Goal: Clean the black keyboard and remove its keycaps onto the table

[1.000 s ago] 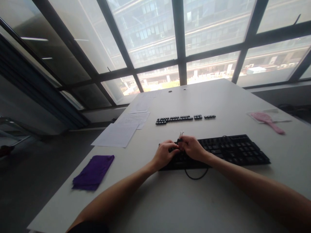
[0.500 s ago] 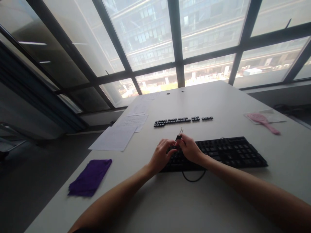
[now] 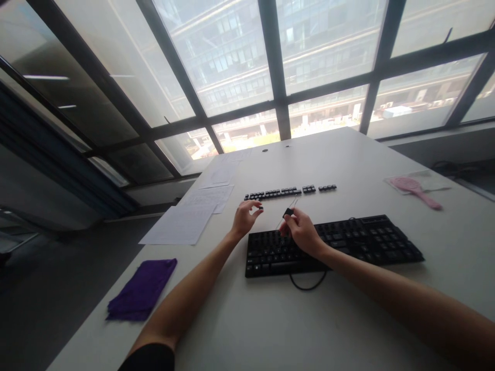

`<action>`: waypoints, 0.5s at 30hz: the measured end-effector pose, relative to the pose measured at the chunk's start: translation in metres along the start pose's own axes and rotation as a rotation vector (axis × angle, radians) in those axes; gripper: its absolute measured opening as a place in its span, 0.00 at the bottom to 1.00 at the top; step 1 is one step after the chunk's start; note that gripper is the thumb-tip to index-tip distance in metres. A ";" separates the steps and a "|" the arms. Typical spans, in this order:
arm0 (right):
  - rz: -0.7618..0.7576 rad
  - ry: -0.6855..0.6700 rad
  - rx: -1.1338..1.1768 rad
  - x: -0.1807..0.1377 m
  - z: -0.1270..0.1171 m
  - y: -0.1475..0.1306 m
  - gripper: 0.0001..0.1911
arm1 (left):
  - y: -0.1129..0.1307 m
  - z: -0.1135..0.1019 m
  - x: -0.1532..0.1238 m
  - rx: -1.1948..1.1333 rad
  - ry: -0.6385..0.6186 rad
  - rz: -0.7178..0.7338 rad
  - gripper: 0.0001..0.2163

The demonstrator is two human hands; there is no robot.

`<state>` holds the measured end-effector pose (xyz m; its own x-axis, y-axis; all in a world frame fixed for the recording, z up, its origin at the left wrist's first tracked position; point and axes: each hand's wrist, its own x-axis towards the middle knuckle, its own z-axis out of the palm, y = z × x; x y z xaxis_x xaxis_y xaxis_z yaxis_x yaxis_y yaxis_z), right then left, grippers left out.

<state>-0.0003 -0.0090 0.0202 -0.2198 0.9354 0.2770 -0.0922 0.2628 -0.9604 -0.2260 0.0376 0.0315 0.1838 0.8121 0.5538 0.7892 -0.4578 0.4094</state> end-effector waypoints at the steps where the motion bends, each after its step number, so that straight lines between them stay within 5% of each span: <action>1: 0.001 0.000 -0.001 0.000 0.000 0.000 0.10 | -0.010 0.005 0.004 0.029 -0.032 -0.003 0.05; 5: 0.005 0.000 -0.005 0.000 0.000 0.000 0.10 | -0.030 0.023 0.012 0.115 -0.102 0.021 0.02; 15: 0.033 -0.039 -0.010 -0.003 0.000 0.000 0.09 | -0.042 0.036 0.036 0.189 0.046 -0.077 0.04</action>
<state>0.0004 -0.0115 0.0198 -0.2599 0.9337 0.2461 -0.0744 0.2347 -0.9692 -0.2317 0.0992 0.0076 0.0954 0.8226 0.5606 0.8965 -0.3158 0.3108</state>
